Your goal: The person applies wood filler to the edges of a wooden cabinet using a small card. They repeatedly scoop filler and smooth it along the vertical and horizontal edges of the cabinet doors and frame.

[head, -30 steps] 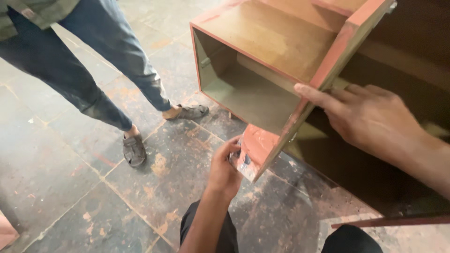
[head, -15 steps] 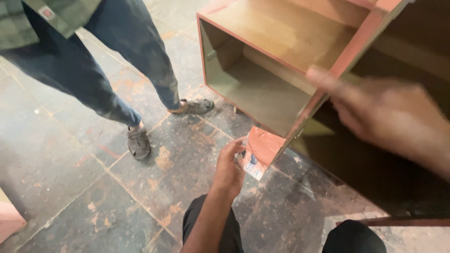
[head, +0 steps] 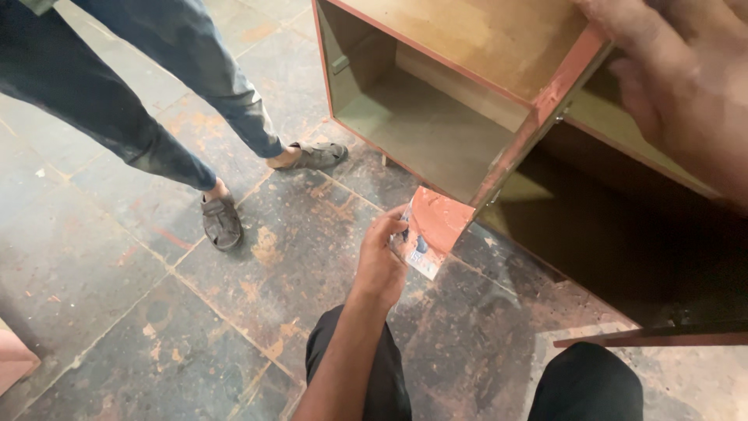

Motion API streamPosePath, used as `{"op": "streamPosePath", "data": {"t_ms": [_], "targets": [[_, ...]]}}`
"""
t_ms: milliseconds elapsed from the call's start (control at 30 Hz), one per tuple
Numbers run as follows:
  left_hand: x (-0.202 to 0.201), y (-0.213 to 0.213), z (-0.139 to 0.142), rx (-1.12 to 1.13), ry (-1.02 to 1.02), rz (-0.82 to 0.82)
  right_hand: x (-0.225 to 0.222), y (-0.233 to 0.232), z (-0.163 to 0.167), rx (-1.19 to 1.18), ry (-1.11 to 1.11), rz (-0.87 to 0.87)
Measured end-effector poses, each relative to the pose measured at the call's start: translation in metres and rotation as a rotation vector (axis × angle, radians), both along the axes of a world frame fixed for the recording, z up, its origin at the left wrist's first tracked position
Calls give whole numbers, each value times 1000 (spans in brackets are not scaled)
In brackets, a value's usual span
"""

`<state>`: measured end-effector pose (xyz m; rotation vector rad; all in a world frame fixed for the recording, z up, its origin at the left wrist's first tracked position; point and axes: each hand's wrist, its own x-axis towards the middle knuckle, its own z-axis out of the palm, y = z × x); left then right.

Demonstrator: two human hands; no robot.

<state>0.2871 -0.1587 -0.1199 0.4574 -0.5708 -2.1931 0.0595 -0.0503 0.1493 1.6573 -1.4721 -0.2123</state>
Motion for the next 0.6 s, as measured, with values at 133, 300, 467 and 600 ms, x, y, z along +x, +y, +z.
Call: {"op": "streamPosePath", "data": {"t_ms": [133,300,467,600], "targets": [[2,-2,2,14,9,-23,-9,5,-45,2,-70,-23],[14,-5,3,-3,18,-18,27,-1,-107,62,-177,75],[30,1,6,-118,6,-99,52,14,-108,317,-637,161],[31,11,6,-208,138,-381,65,30,-112,896,-1128,-712]]}}
